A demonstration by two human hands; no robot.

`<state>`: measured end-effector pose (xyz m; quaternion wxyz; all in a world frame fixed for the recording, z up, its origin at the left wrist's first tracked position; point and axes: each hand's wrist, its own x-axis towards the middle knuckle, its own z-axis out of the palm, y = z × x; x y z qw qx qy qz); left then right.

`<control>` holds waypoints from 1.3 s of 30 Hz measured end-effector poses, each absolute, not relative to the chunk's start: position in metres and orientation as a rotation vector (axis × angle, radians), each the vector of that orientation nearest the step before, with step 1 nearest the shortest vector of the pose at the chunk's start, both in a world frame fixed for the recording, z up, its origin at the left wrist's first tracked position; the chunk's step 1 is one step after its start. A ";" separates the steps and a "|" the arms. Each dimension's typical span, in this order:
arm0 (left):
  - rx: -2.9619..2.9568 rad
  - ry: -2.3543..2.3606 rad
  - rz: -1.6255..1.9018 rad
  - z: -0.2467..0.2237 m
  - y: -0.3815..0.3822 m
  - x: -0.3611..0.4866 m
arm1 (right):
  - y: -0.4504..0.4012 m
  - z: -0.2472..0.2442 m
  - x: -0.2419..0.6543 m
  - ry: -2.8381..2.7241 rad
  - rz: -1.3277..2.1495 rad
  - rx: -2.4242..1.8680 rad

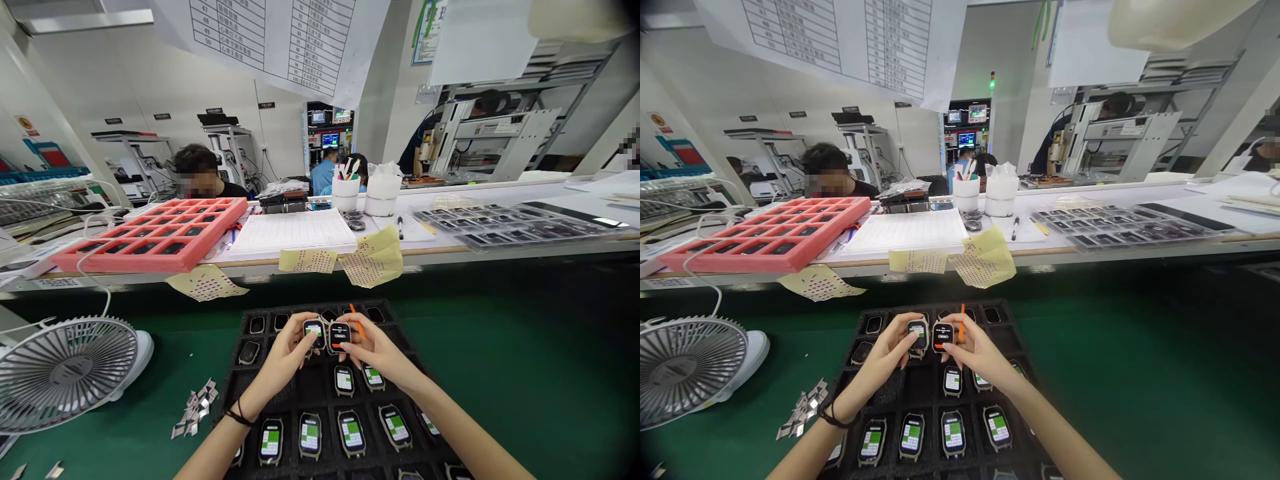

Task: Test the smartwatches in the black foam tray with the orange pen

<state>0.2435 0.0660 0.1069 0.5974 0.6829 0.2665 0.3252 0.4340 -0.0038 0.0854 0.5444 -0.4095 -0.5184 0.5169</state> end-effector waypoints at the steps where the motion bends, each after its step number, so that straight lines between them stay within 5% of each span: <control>1: 1.581 0.620 0.758 0.107 0.066 0.244 | -0.004 0.086 0.434 -1.228 1.224 -0.974; 39: 1.614 0.694 0.736 0.104 0.069 0.245 | -0.005 0.090 0.434 -1.143 1.133 -1.084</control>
